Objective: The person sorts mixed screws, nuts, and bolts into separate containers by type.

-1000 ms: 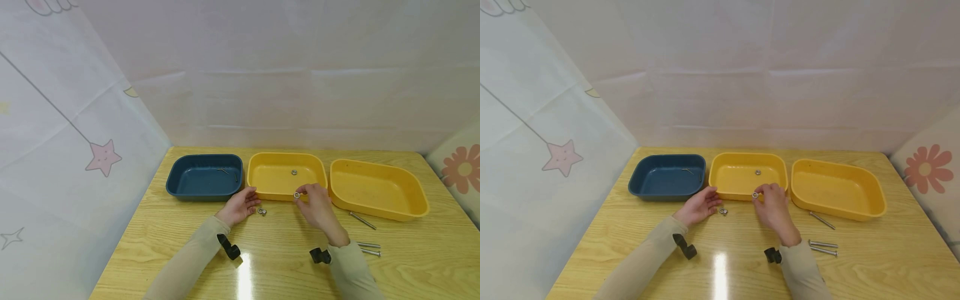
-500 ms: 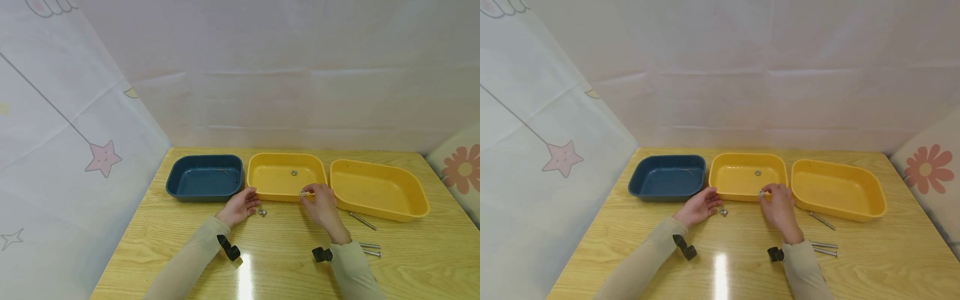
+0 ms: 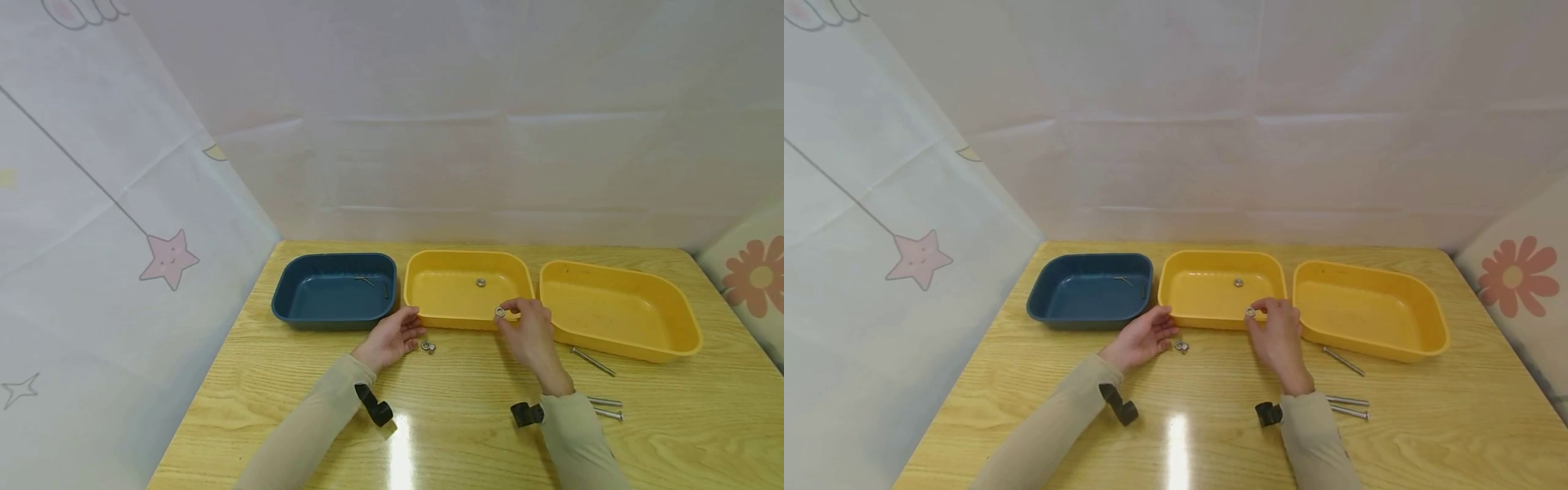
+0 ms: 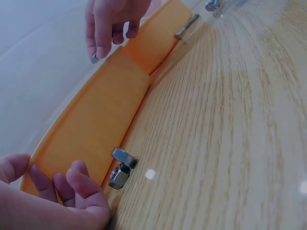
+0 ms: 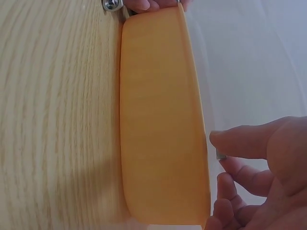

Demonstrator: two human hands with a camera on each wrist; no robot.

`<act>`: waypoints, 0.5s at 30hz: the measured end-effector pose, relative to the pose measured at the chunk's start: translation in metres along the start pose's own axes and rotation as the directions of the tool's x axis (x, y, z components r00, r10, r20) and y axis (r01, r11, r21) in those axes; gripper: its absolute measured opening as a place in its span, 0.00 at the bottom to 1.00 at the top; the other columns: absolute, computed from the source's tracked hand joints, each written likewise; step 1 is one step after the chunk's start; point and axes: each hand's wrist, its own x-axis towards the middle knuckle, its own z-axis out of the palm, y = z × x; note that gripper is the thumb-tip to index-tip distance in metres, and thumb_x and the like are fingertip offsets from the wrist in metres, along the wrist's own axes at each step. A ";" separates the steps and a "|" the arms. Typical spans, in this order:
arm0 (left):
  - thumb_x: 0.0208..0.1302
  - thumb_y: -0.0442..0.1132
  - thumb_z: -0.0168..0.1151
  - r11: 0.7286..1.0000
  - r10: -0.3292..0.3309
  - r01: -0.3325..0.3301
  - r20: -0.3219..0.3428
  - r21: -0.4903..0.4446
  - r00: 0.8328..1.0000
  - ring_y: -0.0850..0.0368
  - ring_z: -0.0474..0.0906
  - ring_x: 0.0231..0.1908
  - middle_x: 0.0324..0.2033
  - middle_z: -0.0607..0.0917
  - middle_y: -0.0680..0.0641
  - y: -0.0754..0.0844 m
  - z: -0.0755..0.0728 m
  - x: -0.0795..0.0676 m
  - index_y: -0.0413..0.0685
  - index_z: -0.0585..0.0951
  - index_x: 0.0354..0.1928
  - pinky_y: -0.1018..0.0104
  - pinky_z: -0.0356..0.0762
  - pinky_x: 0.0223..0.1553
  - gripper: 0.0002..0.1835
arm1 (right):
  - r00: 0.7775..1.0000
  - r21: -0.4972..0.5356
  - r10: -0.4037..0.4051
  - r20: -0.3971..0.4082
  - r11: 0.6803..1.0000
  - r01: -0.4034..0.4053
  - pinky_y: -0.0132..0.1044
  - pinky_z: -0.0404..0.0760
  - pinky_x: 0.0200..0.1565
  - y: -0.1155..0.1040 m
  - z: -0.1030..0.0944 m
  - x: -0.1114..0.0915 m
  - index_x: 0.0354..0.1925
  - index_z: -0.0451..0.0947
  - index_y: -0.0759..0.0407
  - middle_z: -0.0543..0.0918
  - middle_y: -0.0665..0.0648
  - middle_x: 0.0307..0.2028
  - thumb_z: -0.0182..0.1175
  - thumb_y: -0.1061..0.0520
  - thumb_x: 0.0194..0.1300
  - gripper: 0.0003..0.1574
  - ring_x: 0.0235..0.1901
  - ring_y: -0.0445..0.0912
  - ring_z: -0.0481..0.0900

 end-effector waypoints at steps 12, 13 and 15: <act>0.68 0.44 0.56 1.000 0.003 -0.003 0.005 0.005 1.000 0.57 0.75 0.38 0.34 0.75 0.52 0.000 0.000 0.000 0.48 0.74 0.39 0.69 0.69 0.36 0.07 | 1.000 0.028 0.001 0.013 1.000 -0.002 0.56 0.66 0.53 0.004 -0.004 0.005 0.50 0.76 0.69 0.74 0.71 0.48 0.59 0.59 0.66 0.17 0.50 0.62 0.69; 0.68 0.44 0.56 1.000 0.003 -0.003 0.005 0.006 1.000 0.57 0.75 0.38 0.34 0.76 0.52 0.000 0.000 0.000 0.48 0.74 0.39 0.69 0.69 0.36 0.07 | 1.000 0.030 0.010 0.018 0.999 -0.011 0.56 0.67 0.52 0.004 -0.004 0.006 0.50 0.76 0.69 0.74 0.71 0.48 0.59 0.59 0.66 0.17 0.50 0.62 0.69; 0.68 0.44 0.56 1.000 0.003 -0.003 0.005 0.007 1.000 0.57 0.75 0.38 0.34 0.75 0.52 0.000 0.000 0.000 0.48 0.73 0.40 0.69 0.69 0.36 0.07 | 0.999 0.031 0.025 0.029 0.999 -0.026 0.55 0.69 0.49 0.004 -0.005 0.006 0.50 0.77 0.68 0.74 0.71 0.48 0.60 0.58 0.66 0.17 0.50 0.62 0.70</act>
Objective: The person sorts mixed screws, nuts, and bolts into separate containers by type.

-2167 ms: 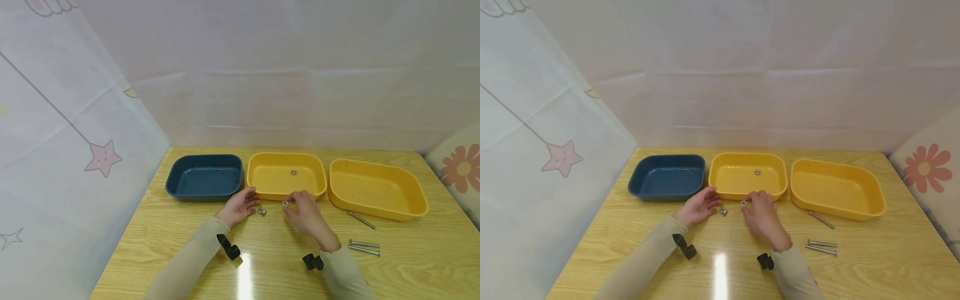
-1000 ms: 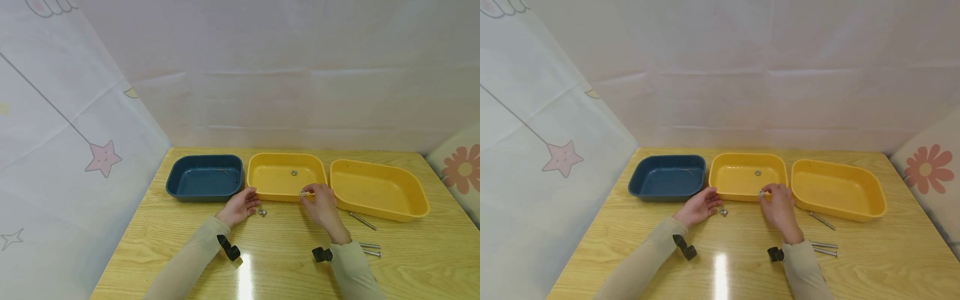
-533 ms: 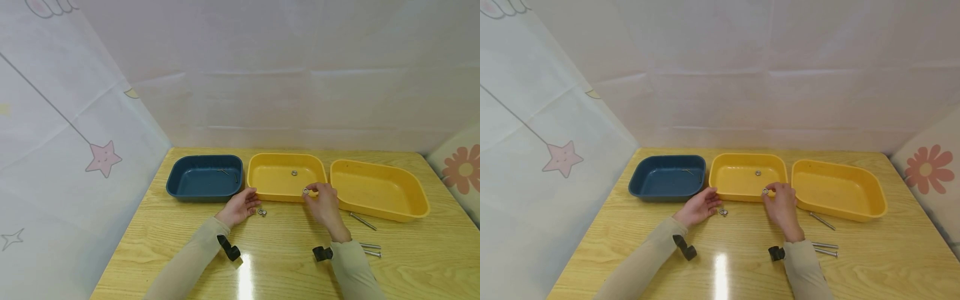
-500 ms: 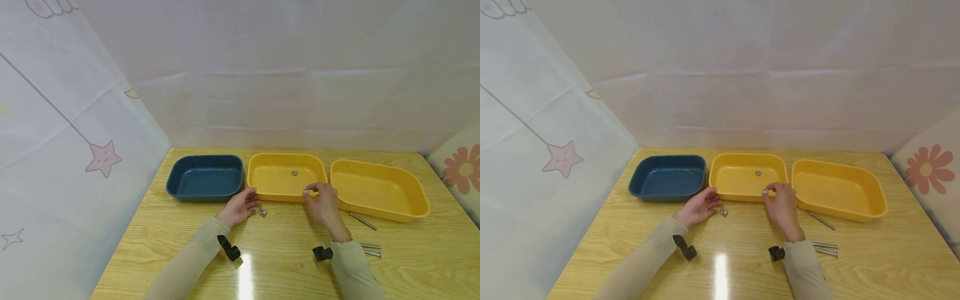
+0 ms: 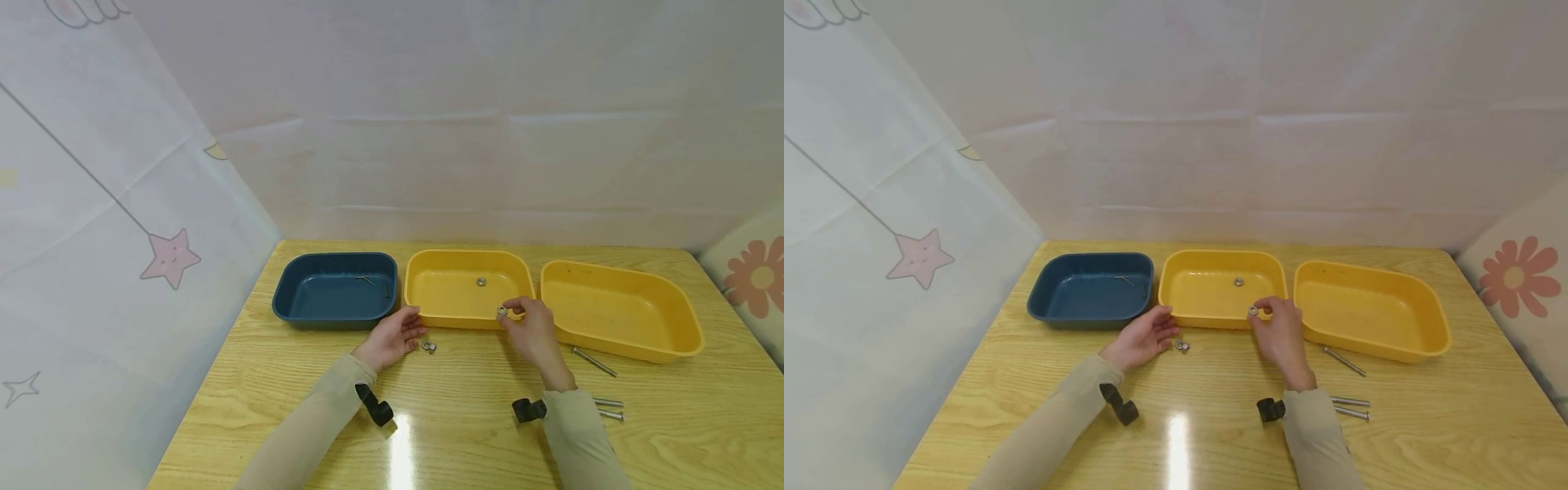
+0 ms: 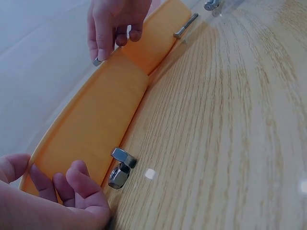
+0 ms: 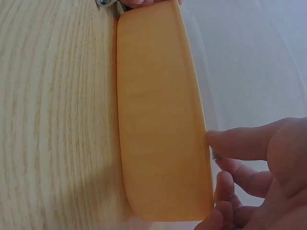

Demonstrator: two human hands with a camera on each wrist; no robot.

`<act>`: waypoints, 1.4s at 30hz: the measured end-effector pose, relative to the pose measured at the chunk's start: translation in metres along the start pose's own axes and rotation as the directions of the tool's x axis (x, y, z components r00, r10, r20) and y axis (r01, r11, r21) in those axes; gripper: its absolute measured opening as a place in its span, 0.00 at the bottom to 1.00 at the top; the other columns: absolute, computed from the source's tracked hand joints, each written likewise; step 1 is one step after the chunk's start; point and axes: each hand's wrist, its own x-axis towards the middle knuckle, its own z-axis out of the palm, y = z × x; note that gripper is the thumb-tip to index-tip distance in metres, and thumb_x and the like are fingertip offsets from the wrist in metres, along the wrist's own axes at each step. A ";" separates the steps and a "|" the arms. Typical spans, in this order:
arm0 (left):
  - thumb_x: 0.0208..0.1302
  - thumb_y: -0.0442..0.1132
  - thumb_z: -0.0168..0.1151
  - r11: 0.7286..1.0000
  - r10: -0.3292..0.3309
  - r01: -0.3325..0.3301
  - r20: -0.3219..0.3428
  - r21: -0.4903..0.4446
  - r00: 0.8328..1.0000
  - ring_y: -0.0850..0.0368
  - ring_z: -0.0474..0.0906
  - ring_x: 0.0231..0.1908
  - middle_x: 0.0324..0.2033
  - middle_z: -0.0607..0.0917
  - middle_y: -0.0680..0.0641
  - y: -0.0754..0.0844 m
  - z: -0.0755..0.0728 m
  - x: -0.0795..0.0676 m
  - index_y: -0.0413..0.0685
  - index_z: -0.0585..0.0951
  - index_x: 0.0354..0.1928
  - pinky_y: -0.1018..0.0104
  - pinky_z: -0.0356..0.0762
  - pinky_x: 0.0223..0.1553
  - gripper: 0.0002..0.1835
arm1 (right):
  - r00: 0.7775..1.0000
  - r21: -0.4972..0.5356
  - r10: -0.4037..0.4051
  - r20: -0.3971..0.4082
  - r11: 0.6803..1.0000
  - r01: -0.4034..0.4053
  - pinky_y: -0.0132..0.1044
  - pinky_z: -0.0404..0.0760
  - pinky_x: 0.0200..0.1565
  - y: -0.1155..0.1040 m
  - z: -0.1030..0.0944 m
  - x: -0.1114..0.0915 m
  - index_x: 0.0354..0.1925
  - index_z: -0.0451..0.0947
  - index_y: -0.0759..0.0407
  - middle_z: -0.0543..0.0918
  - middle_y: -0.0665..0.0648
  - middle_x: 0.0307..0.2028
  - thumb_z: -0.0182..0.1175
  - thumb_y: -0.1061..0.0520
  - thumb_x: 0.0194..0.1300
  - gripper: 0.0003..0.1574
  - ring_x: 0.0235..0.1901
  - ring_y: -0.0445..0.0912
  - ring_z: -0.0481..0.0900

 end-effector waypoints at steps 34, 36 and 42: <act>0.68 0.44 0.55 1.000 0.005 -0.005 -0.011 0.007 1.000 0.56 0.75 0.38 0.33 0.75 0.52 0.000 0.000 0.000 0.50 0.75 0.38 0.69 0.68 0.35 0.06 | 0.998 -0.009 0.045 0.049 0.999 -0.044 0.42 0.68 0.42 0.004 -0.002 0.003 0.54 0.74 0.69 0.72 0.67 0.44 0.60 0.57 0.65 0.23 0.43 0.56 0.70; 0.68 0.43 0.55 1.000 0.005 -0.005 -0.010 0.007 1.000 0.56 0.75 0.38 0.33 0.75 0.52 0.000 0.000 0.001 0.50 0.75 0.38 0.69 0.68 0.35 0.06 | 0.997 -0.004 0.048 0.053 0.999 -0.048 0.43 0.68 0.43 0.004 -0.002 0.003 0.55 0.74 0.69 0.72 0.68 0.44 0.60 0.57 0.65 0.23 0.44 0.57 0.70; 0.69 0.43 0.55 1.000 0.006 -0.006 -0.008 0.008 1.000 0.56 0.75 0.38 0.34 0.75 0.52 -0.001 0.000 0.001 0.50 0.75 0.39 0.69 0.68 0.35 0.05 | 0.996 0.000 0.056 0.063 0.998 -0.056 0.46 0.69 0.45 0.003 -0.002 0.003 0.55 0.74 0.69 0.72 0.68 0.46 0.60 0.57 0.66 0.23 0.46 0.58 0.70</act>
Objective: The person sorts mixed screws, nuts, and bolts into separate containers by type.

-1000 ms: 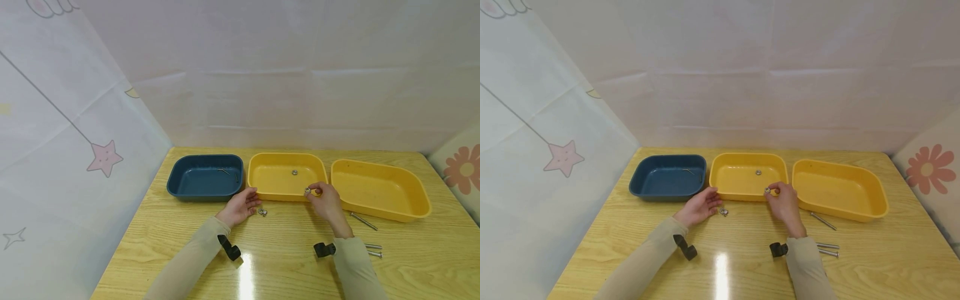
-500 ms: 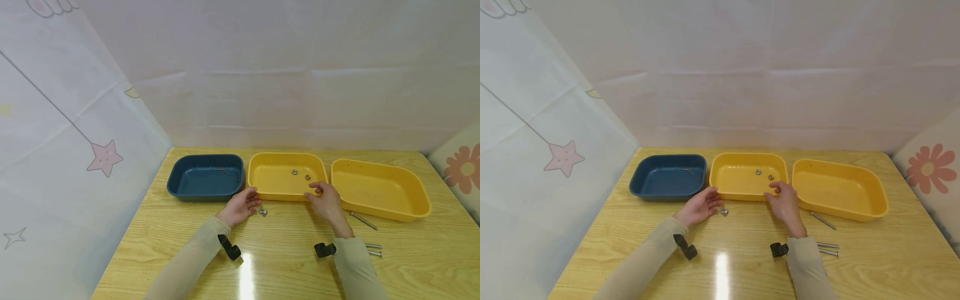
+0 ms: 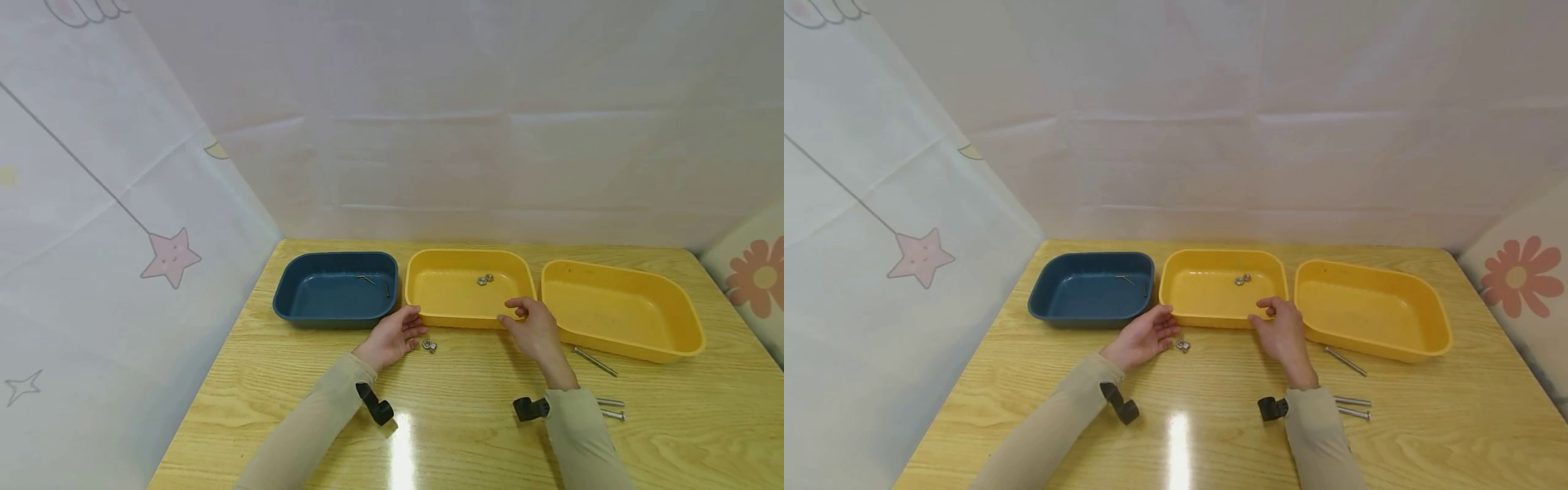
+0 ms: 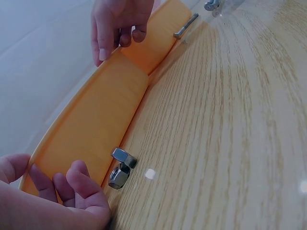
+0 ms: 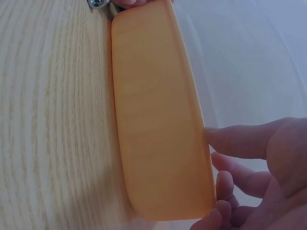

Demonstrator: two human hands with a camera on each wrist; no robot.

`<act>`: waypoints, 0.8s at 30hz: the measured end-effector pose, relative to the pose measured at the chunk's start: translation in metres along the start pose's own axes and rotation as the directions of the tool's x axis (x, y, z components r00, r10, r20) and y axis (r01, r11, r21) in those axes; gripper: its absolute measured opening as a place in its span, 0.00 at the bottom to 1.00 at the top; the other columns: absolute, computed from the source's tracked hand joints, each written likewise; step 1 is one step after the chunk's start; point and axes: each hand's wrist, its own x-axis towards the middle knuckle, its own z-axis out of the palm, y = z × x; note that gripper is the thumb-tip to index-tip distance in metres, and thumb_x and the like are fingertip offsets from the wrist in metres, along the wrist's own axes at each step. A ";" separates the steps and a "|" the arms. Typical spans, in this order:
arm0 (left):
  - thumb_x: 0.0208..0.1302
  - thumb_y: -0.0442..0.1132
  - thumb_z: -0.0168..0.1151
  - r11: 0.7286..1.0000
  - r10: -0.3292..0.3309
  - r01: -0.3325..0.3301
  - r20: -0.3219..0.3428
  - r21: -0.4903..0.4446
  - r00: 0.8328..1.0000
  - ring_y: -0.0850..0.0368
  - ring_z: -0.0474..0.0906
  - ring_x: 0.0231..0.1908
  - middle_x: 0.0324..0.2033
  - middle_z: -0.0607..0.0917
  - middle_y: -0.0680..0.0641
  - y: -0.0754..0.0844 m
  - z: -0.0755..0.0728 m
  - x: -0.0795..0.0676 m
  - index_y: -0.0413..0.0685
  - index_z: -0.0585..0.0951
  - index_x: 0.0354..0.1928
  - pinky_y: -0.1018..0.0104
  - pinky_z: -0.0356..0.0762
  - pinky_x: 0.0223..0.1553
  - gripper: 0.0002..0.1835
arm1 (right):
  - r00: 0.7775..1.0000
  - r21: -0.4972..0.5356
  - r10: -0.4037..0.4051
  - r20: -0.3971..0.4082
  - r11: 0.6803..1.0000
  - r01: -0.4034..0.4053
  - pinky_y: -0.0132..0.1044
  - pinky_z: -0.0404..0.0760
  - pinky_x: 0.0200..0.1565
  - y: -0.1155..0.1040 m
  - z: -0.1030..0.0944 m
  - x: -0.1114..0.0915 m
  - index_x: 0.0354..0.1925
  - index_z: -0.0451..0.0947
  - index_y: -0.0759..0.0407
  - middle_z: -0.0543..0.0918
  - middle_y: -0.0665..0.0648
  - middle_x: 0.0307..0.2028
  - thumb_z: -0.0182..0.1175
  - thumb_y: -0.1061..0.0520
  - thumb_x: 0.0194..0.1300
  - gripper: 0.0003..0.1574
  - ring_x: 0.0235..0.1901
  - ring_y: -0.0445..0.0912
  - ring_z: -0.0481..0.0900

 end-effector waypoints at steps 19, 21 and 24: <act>0.68 0.44 0.55 1.000 -0.004 0.004 -0.007 0.000 1.000 0.57 0.75 0.38 0.34 0.75 0.52 0.000 -0.001 0.001 0.49 0.74 0.38 0.69 0.69 0.36 0.06 | 0.998 0.038 -0.025 -0.053 0.999 0.027 0.37 0.70 0.36 -0.013 -0.007 -0.008 0.56 0.75 0.66 0.74 0.68 0.49 0.59 0.54 0.68 0.23 0.39 0.54 0.73; 0.68 0.43 0.55 1.000 -0.001 0.001 -0.006 -0.001 1.000 0.57 0.75 0.38 0.33 0.76 0.52 0.000 -0.001 0.001 0.49 0.74 0.38 0.69 0.69 0.36 0.06 | 0.997 0.045 -0.037 -0.060 0.998 0.040 0.37 0.70 0.36 -0.018 -0.007 -0.011 0.55 0.75 0.64 0.74 0.67 0.49 0.59 0.52 0.68 0.22 0.38 0.53 0.72; 0.68 0.43 0.55 1.000 0.001 -0.001 -0.005 -0.001 1.000 0.57 0.75 0.37 0.33 0.76 0.52 0.000 -0.001 0.001 0.49 0.74 0.38 0.69 0.69 0.36 0.06 | 0.995 0.060 -0.063 -0.072 0.996 0.068 0.37 0.70 0.36 -0.025 -0.006 -0.015 0.54 0.76 0.62 0.76 0.65 0.47 0.59 0.52 0.68 0.21 0.37 0.51 0.71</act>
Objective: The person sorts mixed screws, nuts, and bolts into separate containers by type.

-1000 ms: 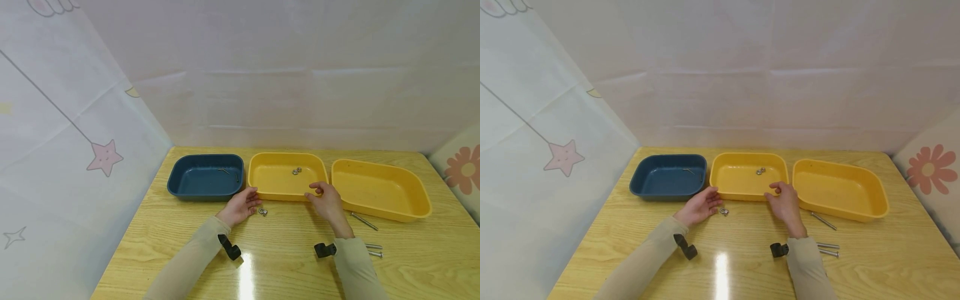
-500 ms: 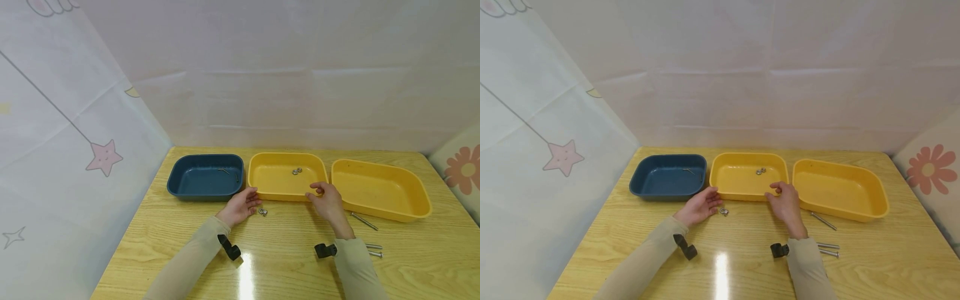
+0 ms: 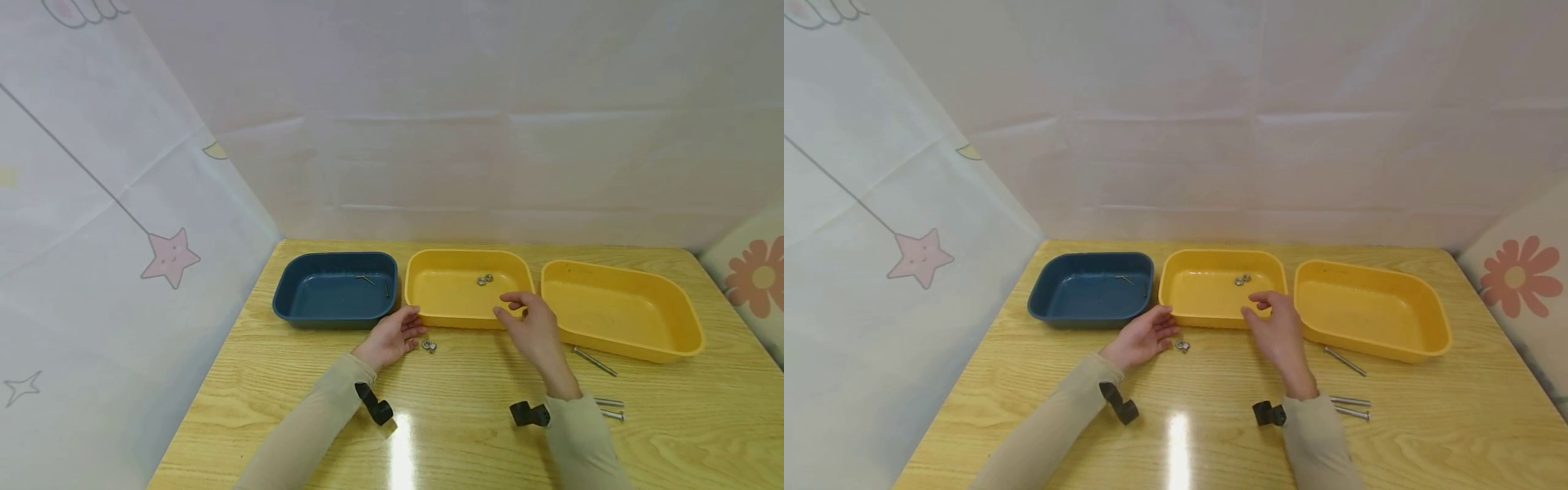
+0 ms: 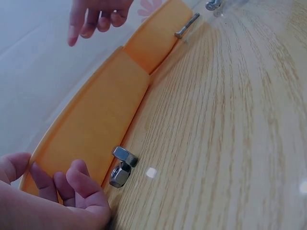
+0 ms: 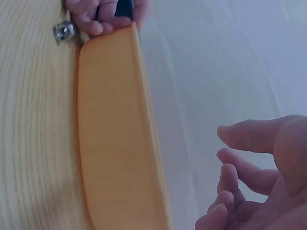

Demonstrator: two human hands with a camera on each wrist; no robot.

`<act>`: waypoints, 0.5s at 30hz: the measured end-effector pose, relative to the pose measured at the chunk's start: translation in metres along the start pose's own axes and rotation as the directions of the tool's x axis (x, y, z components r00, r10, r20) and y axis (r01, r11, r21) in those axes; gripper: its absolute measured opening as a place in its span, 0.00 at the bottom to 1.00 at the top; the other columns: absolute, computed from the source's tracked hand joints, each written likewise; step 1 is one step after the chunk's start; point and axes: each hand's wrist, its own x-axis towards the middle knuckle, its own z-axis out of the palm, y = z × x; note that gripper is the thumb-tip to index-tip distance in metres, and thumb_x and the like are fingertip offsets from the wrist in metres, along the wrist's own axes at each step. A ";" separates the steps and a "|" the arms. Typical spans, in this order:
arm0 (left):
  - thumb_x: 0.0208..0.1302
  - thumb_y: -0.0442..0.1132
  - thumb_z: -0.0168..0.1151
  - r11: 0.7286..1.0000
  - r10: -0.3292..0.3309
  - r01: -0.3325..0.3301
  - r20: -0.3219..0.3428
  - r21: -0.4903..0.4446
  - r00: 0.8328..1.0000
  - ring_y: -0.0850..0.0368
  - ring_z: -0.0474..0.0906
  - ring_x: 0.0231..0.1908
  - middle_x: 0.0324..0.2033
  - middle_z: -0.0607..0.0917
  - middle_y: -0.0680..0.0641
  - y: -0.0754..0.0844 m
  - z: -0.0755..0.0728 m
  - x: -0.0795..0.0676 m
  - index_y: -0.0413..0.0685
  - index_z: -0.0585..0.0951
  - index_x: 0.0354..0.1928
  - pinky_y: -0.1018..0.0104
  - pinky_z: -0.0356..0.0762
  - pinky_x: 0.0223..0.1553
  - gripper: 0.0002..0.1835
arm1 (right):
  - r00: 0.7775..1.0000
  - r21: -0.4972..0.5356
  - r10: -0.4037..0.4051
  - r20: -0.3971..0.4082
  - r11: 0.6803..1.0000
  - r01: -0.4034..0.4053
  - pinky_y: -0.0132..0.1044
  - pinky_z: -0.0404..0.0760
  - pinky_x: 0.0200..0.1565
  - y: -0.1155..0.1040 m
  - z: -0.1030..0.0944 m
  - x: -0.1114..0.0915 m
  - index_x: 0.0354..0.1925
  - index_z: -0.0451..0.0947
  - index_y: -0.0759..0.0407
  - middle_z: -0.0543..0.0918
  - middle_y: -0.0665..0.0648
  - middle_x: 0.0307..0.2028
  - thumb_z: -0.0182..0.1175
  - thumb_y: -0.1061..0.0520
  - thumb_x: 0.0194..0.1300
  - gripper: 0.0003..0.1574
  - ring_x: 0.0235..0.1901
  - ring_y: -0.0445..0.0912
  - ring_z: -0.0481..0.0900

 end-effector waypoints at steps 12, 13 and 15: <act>0.68 0.43 0.55 1.000 0.005 -0.005 0.007 0.002 1.000 0.57 0.75 0.37 0.33 0.76 0.52 0.000 0.000 0.000 0.49 0.75 0.37 0.69 0.69 0.35 0.06 | 0.997 0.087 -0.070 0.021 0.994 0.068 0.31 0.67 0.30 -0.012 0.020 -0.013 0.46 0.79 0.62 0.80 0.59 0.35 0.62 0.56 0.66 0.14 0.28 0.47 0.68; 0.68 0.43 0.55 1.000 0.005 -0.005 0.007 0.002 1.000 0.57 0.75 0.37 0.33 0.76 0.52 0.000 0.000 -0.001 0.49 0.75 0.37 0.69 0.69 0.35 0.06 | 0.997 0.097 -0.068 0.026 0.993 0.065 0.30 0.67 0.30 -0.012 0.023 -0.014 0.46 0.79 0.62 0.80 0.59 0.35 0.63 0.56 0.65 0.14 0.28 0.47 0.68; 0.68 0.43 0.55 1.000 0.002 -0.002 0.004 0.001 1.000 0.57 0.75 0.37 0.33 0.76 0.53 0.000 0.000 -0.001 0.50 0.75 0.36 0.69 0.68 0.35 0.06 | 0.997 0.114 -0.056 0.048 0.992 0.050 0.30 0.67 0.31 -0.010 0.032 -0.015 0.46 0.79 0.63 0.79 0.58 0.35 0.63 0.57 0.65 0.14 0.28 0.47 0.68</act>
